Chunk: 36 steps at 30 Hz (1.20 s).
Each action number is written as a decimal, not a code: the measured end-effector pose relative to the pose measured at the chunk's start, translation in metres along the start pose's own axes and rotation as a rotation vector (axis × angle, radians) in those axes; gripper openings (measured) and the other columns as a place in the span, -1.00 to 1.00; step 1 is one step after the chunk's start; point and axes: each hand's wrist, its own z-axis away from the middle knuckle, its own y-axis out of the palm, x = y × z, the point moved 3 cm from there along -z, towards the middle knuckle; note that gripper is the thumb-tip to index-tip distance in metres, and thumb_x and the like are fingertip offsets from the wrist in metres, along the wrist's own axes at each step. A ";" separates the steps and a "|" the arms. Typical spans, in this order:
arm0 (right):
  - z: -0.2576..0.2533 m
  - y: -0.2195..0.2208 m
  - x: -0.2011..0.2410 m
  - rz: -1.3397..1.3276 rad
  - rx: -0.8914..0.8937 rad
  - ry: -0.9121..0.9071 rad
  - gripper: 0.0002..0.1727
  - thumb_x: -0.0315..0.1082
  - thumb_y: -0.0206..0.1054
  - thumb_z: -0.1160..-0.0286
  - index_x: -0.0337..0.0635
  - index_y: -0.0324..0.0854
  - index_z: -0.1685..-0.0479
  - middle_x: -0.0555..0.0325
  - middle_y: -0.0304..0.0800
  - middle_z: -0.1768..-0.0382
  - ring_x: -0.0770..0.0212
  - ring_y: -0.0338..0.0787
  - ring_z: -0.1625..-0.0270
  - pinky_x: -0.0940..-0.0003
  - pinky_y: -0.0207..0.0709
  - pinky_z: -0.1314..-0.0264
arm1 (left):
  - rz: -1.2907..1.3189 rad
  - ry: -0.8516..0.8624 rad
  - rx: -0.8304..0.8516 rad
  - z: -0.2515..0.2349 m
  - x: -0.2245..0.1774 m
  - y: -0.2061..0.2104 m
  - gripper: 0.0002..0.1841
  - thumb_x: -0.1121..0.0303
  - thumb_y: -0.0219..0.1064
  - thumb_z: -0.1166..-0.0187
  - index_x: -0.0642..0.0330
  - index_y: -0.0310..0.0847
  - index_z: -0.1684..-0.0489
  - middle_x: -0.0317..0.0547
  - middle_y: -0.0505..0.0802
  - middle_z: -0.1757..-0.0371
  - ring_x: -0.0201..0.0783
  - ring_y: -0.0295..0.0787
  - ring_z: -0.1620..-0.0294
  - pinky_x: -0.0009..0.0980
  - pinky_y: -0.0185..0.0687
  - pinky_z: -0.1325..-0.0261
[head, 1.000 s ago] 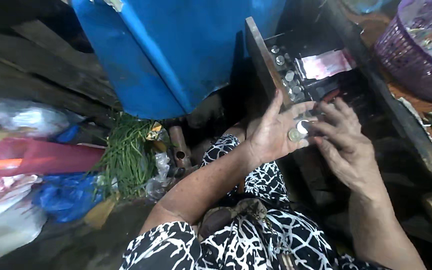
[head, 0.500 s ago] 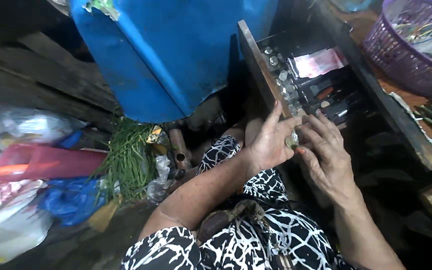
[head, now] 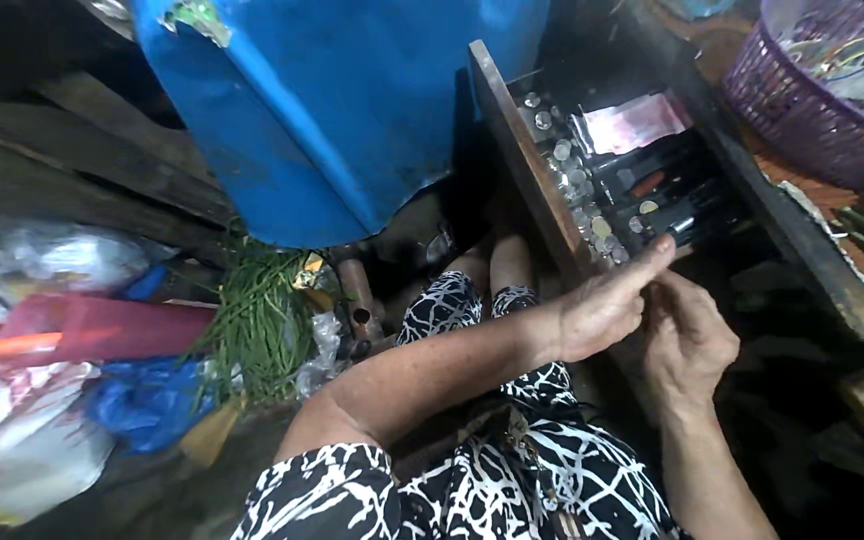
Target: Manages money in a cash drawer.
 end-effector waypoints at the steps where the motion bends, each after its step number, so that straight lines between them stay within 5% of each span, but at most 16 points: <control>1: -0.002 -0.004 -0.003 -0.142 -0.021 0.117 -0.77 -0.49 0.26 -0.65 -0.42 0.77 -0.06 0.11 0.88 0.01 0.44 0.84 -0.08 0.51 0.72 -0.25 | -0.139 -0.011 0.017 0.002 -0.008 0.000 -0.36 -0.01 -0.22 -0.91 0.28 0.13 -0.79 0.19 0.48 -0.64 -0.12 0.41 -0.66 -0.17 0.33 -0.69; 3: -0.007 -0.009 -0.008 -0.498 -0.091 0.398 -0.78 -0.52 0.21 -0.63 -0.28 0.75 -0.07 0.33 0.91 0.09 0.46 0.87 0.06 0.49 0.78 -0.10 | -0.605 0.074 -0.043 0.001 -0.029 -0.005 -0.51 0.29 0.03 -0.87 0.34 0.29 -0.70 0.16 0.73 -0.34 -0.22 0.71 -0.26 -0.32 0.61 -0.31; 6: -0.008 -0.012 -0.011 -0.904 -0.165 0.714 -0.72 -0.56 0.02 -0.66 -0.19 0.67 -0.01 0.18 0.90 0.22 0.33 0.88 0.21 0.43 0.80 0.04 | -1.206 0.317 -0.293 -0.015 -0.066 -0.040 -0.65 0.42 0.18 -0.77 0.30 0.64 -0.44 0.11 0.86 -0.25 -0.10 0.83 -0.23 -0.14 0.66 -0.37; 10: -0.001 -0.020 -0.014 -1.108 -0.202 0.818 -0.70 -0.57 0.01 -0.68 -0.21 0.69 -0.02 0.06 0.90 0.13 0.27 0.92 0.09 0.41 0.83 -0.02 | -1.232 0.345 -0.699 -0.035 -0.114 -0.105 -0.73 0.49 0.15 -0.72 0.32 0.66 -0.25 0.13 0.80 -0.24 -0.09 0.79 -0.23 -0.16 0.66 -0.36; 15: 0.005 -0.030 -0.018 -1.126 -0.227 0.814 -0.73 -0.59 0.08 -0.66 -0.21 0.69 -0.04 0.01 0.92 0.00 0.22 0.93 -0.03 0.40 0.83 -0.09 | -1.247 0.267 -0.817 -0.047 -0.134 -0.139 -0.74 0.51 0.20 -0.67 0.29 0.67 -0.23 0.08 0.83 -0.12 -0.11 0.79 -0.16 -0.16 0.64 -0.31; 20: 0.008 -0.028 -0.023 -1.123 -0.245 0.830 -0.72 -0.62 0.08 -0.61 -0.21 0.68 -0.05 0.02 0.92 0.01 0.23 0.92 -0.03 0.39 0.82 -0.10 | -1.422 0.148 -0.710 -0.062 -0.131 -0.131 -0.77 0.47 0.22 -0.64 0.22 0.74 -0.11 0.04 0.84 -0.16 -0.02 0.75 -0.26 0.07 0.51 -0.43; 25: 0.009 -0.029 -0.021 -1.039 -0.225 0.833 -0.71 -0.59 0.09 -0.62 -0.18 0.71 -0.04 0.11 0.90 0.11 0.32 0.88 0.17 0.47 0.80 0.05 | -1.637 0.158 -0.232 -0.072 -0.095 -0.095 -0.84 0.39 0.32 -0.61 0.20 0.83 0.10 0.01 0.89 0.07 0.02 0.80 -0.08 0.19 0.54 -0.31; 28: 0.009 -0.030 -0.021 -1.033 -0.235 0.833 -0.72 -0.58 0.08 -0.62 -0.19 0.71 -0.03 0.08 0.90 0.13 0.32 0.88 0.21 0.46 0.79 0.08 | -1.850 0.054 -0.016 -0.076 -0.081 -0.075 -0.84 0.40 0.33 -0.59 0.09 0.86 0.09 0.00 0.87 0.02 0.08 0.76 -0.19 0.20 0.49 -0.36; 36: 0.010 -0.026 -0.023 -1.058 -0.236 0.848 -0.72 -0.58 0.05 -0.63 -0.21 0.68 -0.04 0.06 0.89 0.13 0.29 0.88 0.19 0.43 0.80 0.06 | -2.112 -0.139 0.009 -0.081 -0.072 -0.051 -0.77 0.36 0.39 -0.56 -0.18 0.86 -0.05 -0.08 0.79 -0.26 0.12 0.57 -0.43 0.26 0.25 -0.47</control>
